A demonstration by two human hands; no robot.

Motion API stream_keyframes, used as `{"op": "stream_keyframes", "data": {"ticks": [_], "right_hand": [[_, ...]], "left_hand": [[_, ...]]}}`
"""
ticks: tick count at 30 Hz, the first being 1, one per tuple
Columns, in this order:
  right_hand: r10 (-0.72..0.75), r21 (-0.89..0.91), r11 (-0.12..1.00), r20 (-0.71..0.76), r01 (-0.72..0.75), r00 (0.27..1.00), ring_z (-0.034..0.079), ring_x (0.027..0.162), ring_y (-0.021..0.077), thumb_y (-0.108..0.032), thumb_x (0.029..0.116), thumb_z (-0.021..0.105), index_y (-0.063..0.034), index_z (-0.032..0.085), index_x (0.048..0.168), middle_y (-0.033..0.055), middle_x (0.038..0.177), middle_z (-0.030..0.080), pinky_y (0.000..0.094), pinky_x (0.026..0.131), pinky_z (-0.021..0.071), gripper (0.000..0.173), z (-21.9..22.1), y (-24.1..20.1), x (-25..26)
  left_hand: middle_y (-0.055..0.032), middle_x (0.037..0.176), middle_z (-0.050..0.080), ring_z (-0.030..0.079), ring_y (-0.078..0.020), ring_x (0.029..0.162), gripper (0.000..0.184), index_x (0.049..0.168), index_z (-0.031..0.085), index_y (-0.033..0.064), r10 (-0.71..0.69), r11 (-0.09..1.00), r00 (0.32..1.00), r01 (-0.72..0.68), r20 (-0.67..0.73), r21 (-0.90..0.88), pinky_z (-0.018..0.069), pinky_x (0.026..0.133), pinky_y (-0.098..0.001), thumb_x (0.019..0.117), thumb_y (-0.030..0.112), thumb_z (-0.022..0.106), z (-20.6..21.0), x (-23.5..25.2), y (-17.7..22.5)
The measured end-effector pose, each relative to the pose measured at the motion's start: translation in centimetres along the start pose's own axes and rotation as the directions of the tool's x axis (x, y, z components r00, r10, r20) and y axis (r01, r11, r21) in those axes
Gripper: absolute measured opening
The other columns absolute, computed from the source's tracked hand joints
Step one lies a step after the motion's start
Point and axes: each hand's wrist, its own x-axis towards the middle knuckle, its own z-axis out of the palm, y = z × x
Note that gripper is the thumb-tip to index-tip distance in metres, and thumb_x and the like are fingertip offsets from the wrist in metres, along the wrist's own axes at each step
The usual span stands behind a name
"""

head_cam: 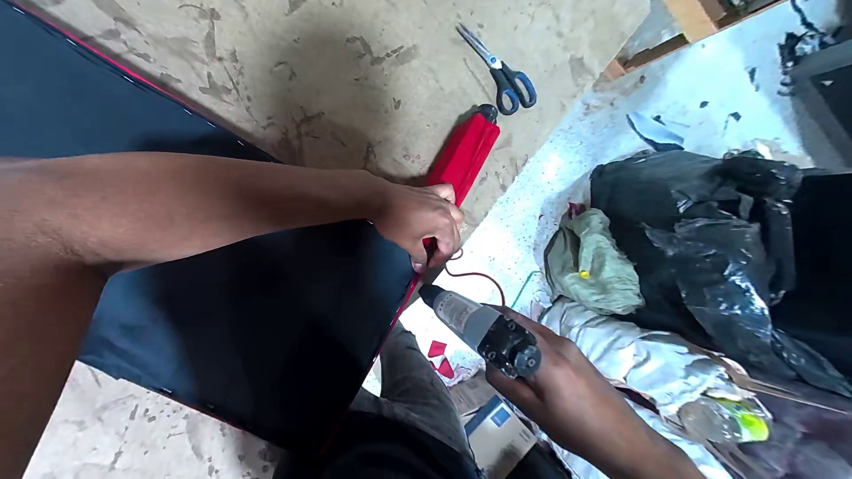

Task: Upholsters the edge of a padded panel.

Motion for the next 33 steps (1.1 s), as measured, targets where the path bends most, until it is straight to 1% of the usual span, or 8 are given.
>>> {"op": "stream_keyframes", "data": {"ticks": [7,13,16,23,26,28,30,33], "right_hand": [[-0.002,-0.031,1.000,0.015,0.002,1.000,0.074,0.088,0.0154,-0.028,0.0915,0.063,-0.0090,0.065,0.125,0.0083,0.107,0.073,0.0349,0.074,0.0624,0.038,-0.1,0.4,1.1],[-0.024,-0.072,0.997,0.027,0.026,0.999,0.073,0.090,0.0131,-0.030,0.0926,0.063,-0.0105,0.065,0.125,0.0058,0.105,0.074,0.0333,0.076,0.0618,0.038,0.1,0.2,3.0],[-0.017,-0.116,0.993,0.055,0.024,0.998,0.072,0.084,0.0128,-0.029,0.0926,0.061,-0.0113,0.066,0.122,0.0040,0.100,0.073,0.0338,0.070,0.0614,0.035,0.1,0.0,4.0],[0.024,-0.172,0.985,0.130,-0.002,0.991,0.074,0.083,0.0192,-0.026,0.0886,0.063,-0.0078,0.064,0.123,0.0080,0.103,0.073,0.0401,0.068,0.0623,0.039,-0.5,-1.3,5.0],[0.016,-0.186,0.982,0.127,0.009,0.992,0.074,0.085,0.0193,-0.025,0.0878,0.063,-0.0069,0.066,0.121,0.0086,0.105,0.074,0.0413,0.072,0.0624,0.038,-1.2,-1.6,5.0],[0.029,-0.185,0.983,0.120,-0.007,0.992,0.074,0.084,0.0223,-0.025,0.0888,0.066,-0.0048,0.068,0.118,0.0117,0.103,0.075,0.0456,0.072,0.0620,0.036,-2.1,-1.6,4.6],[0.027,-0.184,0.983,0.114,-0.005,0.993,0.074,0.083,0.0231,-0.025,0.0906,0.065,-0.0042,0.068,0.114,0.0133,0.101,0.074,0.0463,0.072,0.0617,0.032,-2.8,-1.4,4.5],[0.011,-0.219,0.976,0.092,0.009,0.996,0.072,0.078,0.0208,-0.028,0.0912,0.060,-0.0078,0.068,0.113,0.0094,0.095,0.073,0.0452,0.066,0.0607,0.031,-2.4,-0.7,5.0]], "left_hand": [[0.0047,0.079,0.068,0.060,-0.0165,0.088,0.018,0.086,0.077,0.0234,-0.036,0.996,0.999,0.037,-0.012,0.080,0.0340,0.090,-0.0457,0.0839,0.041,0.077,0.0,0.8,0.3],[0.0013,0.078,0.066,0.060,-0.0193,0.085,0.012,0.085,0.075,0.0207,-0.133,0.975,0.991,0.130,0.006,0.180,0.0382,0.086,-0.0466,0.0850,0.033,0.078,-0.3,0.7,1.2],[0.0005,0.080,0.065,0.060,-0.0194,0.085,0.006,0.085,0.074,0.0192,-0.179,0.969,0.984,0.176,0.004,0.174,0.0383,0.088,-0.0469,0.0809,0.019,0.078,-0.3,0.7,1.6],[0.0020,0.078,0.066,0.062,-0.0183,0.081,0.010,0.087,0.074,0.0211,-0.219,0.959,0.976,0.218,-0.019,0.180,0.0418,0.086,-0.0488,0.0794,0.019,0.080,-0.3,1.0,1.9],[0.0030,0.083,0.070,0.065,-0.0156,0.086,0.008,0.093,0.077,0.0206,-0.272,0.958,0.960,0.277,-0.072,0.068,0.0450,0.089,-0.0473,0.0849,0.018,0.078,-0.3,1.1,2.1],[-0.0005,0.088,0.074,0.069,-0.0140,0.089,0.009,0.097,0.078,0.0125,-0.327,0.940,0.924,0.295,-0.197,-0.174,0.0553,0.088,-0.0431,0.0952,0.019,0.072,-1.2,1.0,1.9],[-0.0026,0.091,0.074,0.070,-0.0124,0.090,0.017,0.100,0.077,0.0079,-0.402,0.891,0.854,0.282,-0.331,-0.355,0.0574,0.087,-0.0391,0.0992,0.023,0.068,-2.9,0.2,2.2],[-0.0016,0.090,0.073,0.069,-0.0092,0.087,0.019,0.099,0.076,0.0074,-0.461,0.874,0.738,0.279,-0.494,-0.398,0.0577,0.083,-0.0327,0.1005,0.024,0.066,-5.7,-2.4,3.0]]}}
